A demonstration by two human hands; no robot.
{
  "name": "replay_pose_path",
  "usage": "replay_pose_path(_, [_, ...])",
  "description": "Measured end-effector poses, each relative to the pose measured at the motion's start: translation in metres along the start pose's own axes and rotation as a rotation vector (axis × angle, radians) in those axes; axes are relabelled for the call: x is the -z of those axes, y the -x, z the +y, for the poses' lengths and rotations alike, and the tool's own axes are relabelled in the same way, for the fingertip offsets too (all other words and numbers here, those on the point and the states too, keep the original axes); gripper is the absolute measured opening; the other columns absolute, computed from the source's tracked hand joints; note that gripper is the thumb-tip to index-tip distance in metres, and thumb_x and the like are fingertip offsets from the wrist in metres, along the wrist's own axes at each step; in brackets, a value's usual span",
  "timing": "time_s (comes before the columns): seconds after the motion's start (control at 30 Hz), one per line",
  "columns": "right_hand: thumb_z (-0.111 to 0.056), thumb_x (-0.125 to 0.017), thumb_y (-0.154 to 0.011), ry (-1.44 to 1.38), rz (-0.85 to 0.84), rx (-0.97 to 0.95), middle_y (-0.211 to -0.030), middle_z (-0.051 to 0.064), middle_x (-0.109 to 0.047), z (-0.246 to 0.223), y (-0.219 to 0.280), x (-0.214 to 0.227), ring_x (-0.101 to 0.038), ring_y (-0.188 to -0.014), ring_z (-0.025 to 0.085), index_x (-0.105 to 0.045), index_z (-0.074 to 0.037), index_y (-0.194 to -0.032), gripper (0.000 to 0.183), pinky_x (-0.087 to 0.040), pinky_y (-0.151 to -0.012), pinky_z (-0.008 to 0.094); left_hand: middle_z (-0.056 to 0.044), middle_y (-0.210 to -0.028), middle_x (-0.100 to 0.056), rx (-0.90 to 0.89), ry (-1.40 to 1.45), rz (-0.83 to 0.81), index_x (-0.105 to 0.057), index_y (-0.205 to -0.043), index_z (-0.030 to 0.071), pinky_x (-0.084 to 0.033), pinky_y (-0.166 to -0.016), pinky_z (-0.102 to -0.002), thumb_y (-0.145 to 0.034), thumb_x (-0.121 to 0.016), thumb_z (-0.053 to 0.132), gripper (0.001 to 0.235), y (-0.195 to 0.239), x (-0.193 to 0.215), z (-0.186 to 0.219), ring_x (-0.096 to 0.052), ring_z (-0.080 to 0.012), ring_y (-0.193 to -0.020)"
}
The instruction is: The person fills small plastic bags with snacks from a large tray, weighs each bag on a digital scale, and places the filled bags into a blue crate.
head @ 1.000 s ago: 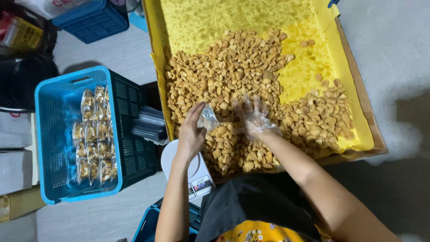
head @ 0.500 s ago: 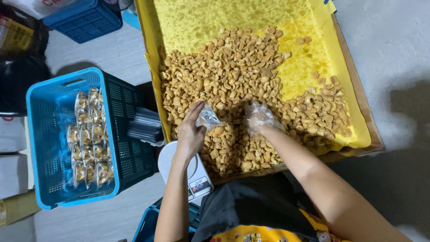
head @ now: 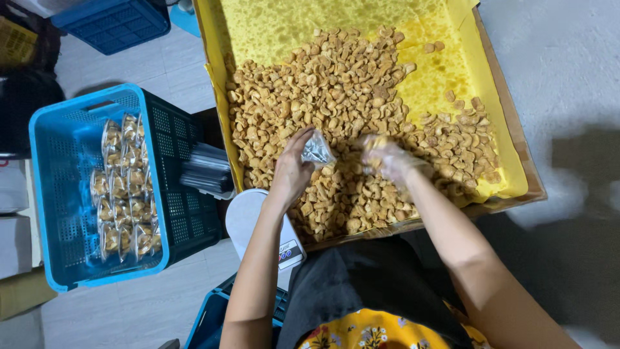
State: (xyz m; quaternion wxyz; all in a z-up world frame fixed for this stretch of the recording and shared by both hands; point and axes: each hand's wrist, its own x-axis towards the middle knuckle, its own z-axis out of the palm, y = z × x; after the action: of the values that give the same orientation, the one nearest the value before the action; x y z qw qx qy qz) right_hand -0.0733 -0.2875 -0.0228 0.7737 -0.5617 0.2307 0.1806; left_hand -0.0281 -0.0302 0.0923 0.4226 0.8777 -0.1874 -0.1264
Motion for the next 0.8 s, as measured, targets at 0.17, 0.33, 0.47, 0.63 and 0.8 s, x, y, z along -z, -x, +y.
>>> replay_pose_path(0.17, [-0.009, -0.070, -0.090, -0.664, -0.177, 0.285, -0.132, 0.019, -0.061, -0.087, 0.047, -0.032, -0.068, -0.100, 0.029, -0.056, -0.006, -0.133, 0.045, -0.064, -0.083, 0.041, -0.014, -0.154, -0.041, 0.009, -0.041, -0.185, -0.047, -0.143, 0.000, -0.042, -0.113, -0.045, -0.077, -0.070, 0.000, 0.070, -0.022, -0.027, 0.021, -0.045, -0.0345, -0.137])
replay_pose_path(0.33, [-0.016, -0.071, -0.091, -0.795, -0.152, 0.321, -0.134, 0.025, -0.063, -0.118, 0.053, -0.071, -0.070, -0.103, 0.030, -0.061, -0.009, -0.136, 0.046, -0.062, -0.089, 0.037, -0.022, -0.153, -0.037, 0.132, 0.000, -0.198, -0.036, -0.148, -0.005, -0.045, -0.110, -0.046, -0.080, -0.073, 0.002, 0.078, -0.039, -0.042, 0.052, -0.045, -0.0374, -0.136])
replay_pose_path(0.47, [-0.021, -0.074, -0.095, -0.468, -0.068, 0.666, -0.144, 0.023, -0.058, -0.104, 0.040, -0.074, -0.070, -0.113, 0.025, -0.061, -0.007, -0.131, 0.041, -0.062, -0.099, 0.041, -0.020, -0.142, -0.045, 0.277, 0.250, -0.211, -0.035, -0.149, -0.001, -0.063, -0.096, -0.037, -0.076, -0.069, 0.006, 0.080, -0.032, -0.044, 0.053, -0.066, -0.0350, -0.112])
replay_pose_path(0.63, [-0.031, -0.076, -0.098, -0.390, -0.149, 0.865, -0.152, 0.017, -0.055, -0.104, 0.038, -0.078, -0.069, -0.096, 0.023, -0.063, -0.009, -0.127, 0.039, -0.057, -0.107, 0.047, -0.021, -0.141, -0.041, 0.137, 0.406, -0.133, -0.036, -0.142, -0.006, -0.064, -0.063, -0.028, -0.073, -0.073, -0.004, 0.079, -0.032, -0.046, 0.046, -0.065, -0.0263, -0.106])
replay_pose_path(0.8, [-0.066, -0.058, -0.102, 0.101, -0.351, 0.867, -0.157, 0.015, -0.051, -0.098, 0.047, -0.051, -0.058, -0.142, 0.022, -0.054, -0.018, -0.152, 0.069, -0.039, -0.138, 0.048, -0.022, -0.143, -0.043, 0.154, 0.534, -0.168, -0.040, -0.145, -0.004, -0.063, -0.053, -0.025, -0.076, -0.066, -0.009, 0.074, -0.028, -0.037, 0.042, -0.071, -0.0240, -0.084])
